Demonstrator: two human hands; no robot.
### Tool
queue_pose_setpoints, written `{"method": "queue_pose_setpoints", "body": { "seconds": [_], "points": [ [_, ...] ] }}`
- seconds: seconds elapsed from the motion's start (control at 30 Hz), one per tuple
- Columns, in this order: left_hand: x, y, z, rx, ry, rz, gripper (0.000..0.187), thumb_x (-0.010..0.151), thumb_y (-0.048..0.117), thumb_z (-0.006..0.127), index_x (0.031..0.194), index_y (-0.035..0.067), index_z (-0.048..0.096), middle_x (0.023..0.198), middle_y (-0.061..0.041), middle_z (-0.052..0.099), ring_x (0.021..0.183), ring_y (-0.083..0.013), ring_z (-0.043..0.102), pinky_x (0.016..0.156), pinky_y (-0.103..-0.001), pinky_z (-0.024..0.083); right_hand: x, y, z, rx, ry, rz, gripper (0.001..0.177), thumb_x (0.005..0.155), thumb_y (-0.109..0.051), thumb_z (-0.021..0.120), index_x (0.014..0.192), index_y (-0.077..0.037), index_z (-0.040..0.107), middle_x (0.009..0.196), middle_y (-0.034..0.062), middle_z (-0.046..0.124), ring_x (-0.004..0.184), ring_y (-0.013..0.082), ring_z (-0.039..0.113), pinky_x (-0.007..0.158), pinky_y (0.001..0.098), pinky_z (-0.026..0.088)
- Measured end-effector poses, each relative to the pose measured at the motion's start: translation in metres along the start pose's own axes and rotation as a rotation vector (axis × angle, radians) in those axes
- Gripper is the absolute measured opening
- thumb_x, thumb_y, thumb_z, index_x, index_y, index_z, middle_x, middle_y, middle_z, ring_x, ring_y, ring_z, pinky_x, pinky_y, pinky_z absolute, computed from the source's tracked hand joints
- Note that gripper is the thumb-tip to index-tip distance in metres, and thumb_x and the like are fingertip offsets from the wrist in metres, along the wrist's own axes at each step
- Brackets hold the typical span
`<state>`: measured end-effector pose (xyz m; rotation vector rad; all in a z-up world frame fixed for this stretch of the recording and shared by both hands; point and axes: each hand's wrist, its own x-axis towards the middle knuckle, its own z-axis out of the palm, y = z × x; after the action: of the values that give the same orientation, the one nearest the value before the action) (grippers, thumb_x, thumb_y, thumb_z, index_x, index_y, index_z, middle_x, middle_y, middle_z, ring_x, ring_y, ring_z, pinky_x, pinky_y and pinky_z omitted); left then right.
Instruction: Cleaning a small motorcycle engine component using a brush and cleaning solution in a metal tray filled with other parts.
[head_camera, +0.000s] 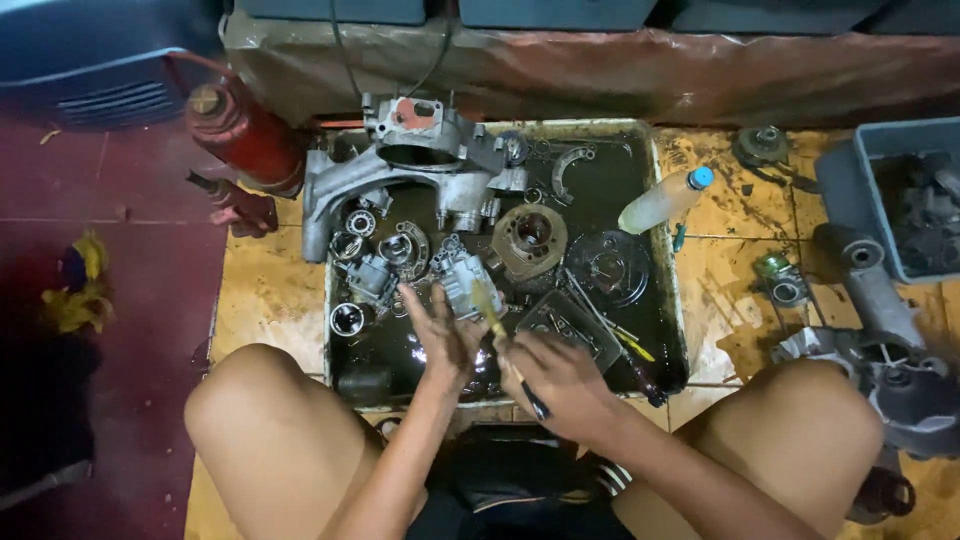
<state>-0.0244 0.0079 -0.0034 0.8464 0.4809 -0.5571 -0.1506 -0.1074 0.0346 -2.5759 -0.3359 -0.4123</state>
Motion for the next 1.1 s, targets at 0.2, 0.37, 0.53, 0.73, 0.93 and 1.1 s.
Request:
{"method": "queue_pose_setpoints", "body": {
  "seconds": [0.2, 0.37, 0.53, 0.73, 0.93, 1.1],
  "points": [
    [-0.019, 0.022, 0.014, 0.103, -0.04, -0.119, 0.115, 0.061, 0.088, 0.026, 0.155, 0.035, -0.016, 0.168, -0.001, -0.017, 0.151, -0.0436, -0.001, 0.103, -0.064, 0.051, -0.004, -0.01, 0.008, 0.253, -0.127, -0.032, 0.017, 0.099, -0.008, 0.063, 0.113, 0.0, 0.069, 0.109, 0.0199, 0.075, 0.09, 0.0295, 0.076, 0.085, 0.0445, 0.063],
    [-0.024, 0.031, 0.016, -0.101, 0.089, -0.232, 0.115, 0.076, 0.092, 0.03, 0.163, 0.023, 0.003, 0.153, -0.026, 0.035, 0.135, -0.0439, 0.045, 0.113, -0.057, 0.039, -0.015, 0.009, 0.018, -0.058, -0.07, -0.04, 0.015, 0.095, -0.018, 0.064, 0.106, -0.008, 0.067, 0.099, 0.0146, 0.071, 0.083, 0.0369, 0.075, 0.063, 0.0469, 0.062],
    [-0.024, 0.027, 0.017, -0.118, 0.054, -0.249, 0.114, 0.077, 0.091, 0.026, 0.163, 0.022, 0.0, 0.158, -0.029, 0.031, 0.14, -0.0487, 0.041, 0.116, -0.061, 0.032, -0.01, -0.004, 0.011, 0.055, -0.188, -0.085, 0.018, 0.097, -0.019, 0.067, 0.106, -0.004, 0.07, 0.106, 0.0202, 0.074, 0.093, 0.0408, 0.075, 0.077, 0.0509, 0.061],
    [-0.023, 0.023, 0.008, -0.074, -0.027, -0.291, 0.116, 0.076, 0.092, 0.029, 0.163, 0.019, 0.005, 0.149, -0.029, 0.041, 0.132, -0.0463, 0.048, 0.114, -0.059, 0.036, 0.009, -0.014, -0.023, -0.107, -0.053, -0.065, 0.018, 0.099, -0.021, 0.061, 0.099, -0.005, 0.07, 0.095, 0.0175, 0.071, 0.081, 0.0387, 0.074, 0.064, 0.0497, 0.061],
    [-0.013, 0.018, -0.001, -0.086, -0.068, -0.303, 0.115, 0.077, 0.092, 0.03, 0.162, 0.02, 0.002, 0.159, -0.031, 0.03, 0.142, -0.0532, 0.036, 0.119, -0.063, 0.027, 0.004, -0.008, -0.03, 0.192, -0.124, -0.066, 0.018, 0.099, -0.021, 0.062, 0.098, -0.003, 0.067, 0.095, 0.0219, 0.071, 0.083, 0.0438, 0.073, 0.068, 0.0522, 0.061],
    [-0.007, 0.019, -0.009, 0.071, -0.153, -0.297, 0.098, 0.084, 0.08, 0.04, 0.155, 0.014, 0.023, 0.139, -0.032, 0.049, 0.125, -0.0474, 0.056, 0.113, -0.06, 0.042, 0.008, -0.001, -0.057, 0.241, -0.036, -0.064, 0.021, 0.1, -0.023, 0.058, 0.096, -0.004, 0.066, 0.085, 0.0236, 0.069, 0.073, 0.0452, 0.072, 0.063, 0.0537, 0.06]
  ]
}}
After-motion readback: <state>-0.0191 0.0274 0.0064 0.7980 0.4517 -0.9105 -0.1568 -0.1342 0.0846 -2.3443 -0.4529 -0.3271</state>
